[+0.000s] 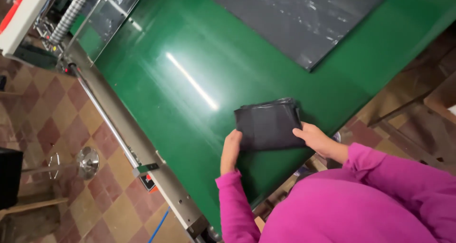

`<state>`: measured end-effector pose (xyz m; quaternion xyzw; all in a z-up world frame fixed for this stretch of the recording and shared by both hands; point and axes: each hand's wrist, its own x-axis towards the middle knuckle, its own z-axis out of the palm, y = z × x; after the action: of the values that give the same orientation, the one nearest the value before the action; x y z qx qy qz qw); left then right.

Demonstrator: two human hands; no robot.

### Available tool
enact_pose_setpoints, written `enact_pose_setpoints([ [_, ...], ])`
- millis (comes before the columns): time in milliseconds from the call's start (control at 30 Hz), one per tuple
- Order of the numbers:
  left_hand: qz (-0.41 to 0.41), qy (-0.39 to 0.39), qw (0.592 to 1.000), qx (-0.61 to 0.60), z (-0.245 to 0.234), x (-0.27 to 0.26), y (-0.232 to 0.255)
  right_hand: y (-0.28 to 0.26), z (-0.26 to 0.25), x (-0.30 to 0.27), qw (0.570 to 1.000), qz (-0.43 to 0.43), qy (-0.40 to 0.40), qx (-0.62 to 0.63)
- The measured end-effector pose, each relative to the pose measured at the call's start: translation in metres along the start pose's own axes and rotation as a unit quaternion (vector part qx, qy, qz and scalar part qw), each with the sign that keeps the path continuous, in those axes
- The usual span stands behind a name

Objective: Folding plastic bags and placing them into labeled sleeves, then sealing the packages using a heat sealer.

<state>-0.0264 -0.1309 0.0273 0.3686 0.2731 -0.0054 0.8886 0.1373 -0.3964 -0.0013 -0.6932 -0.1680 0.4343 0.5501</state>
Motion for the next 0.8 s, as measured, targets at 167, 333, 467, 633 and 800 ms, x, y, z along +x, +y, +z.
enact_pose_setpoints([
  [167,0.245,0.346,0.763,0.488,0.019,-0.007,-0.021,-0.069,-0.096,0.037,0.988,-0.072,0.009,0.139],
  [333,0.238,0.499,0.571,0.607,0.064,-0.031,0.002,-0.113,-0.301,0.144,0.726,-0.293,0.443,-0.436],
  [467,0.371,0.434,0.428,0.701,0.157,0.015,0.013,-0.136,-0.365,0.21,0.702,-0.069,0.46,-0.539],
  [633,0.424,0.259,0.484,0.72,0.322,0.136,-0.006,-0.15,-0.38,0.238,0.827,0.062,0.268,-0.49],
  [800,0.348,0.275,0.503,0.742,0.35,0.212,-0.01,-0.174,-0.361,0.193,0.901,-0.069,0.261,-0.34],
])
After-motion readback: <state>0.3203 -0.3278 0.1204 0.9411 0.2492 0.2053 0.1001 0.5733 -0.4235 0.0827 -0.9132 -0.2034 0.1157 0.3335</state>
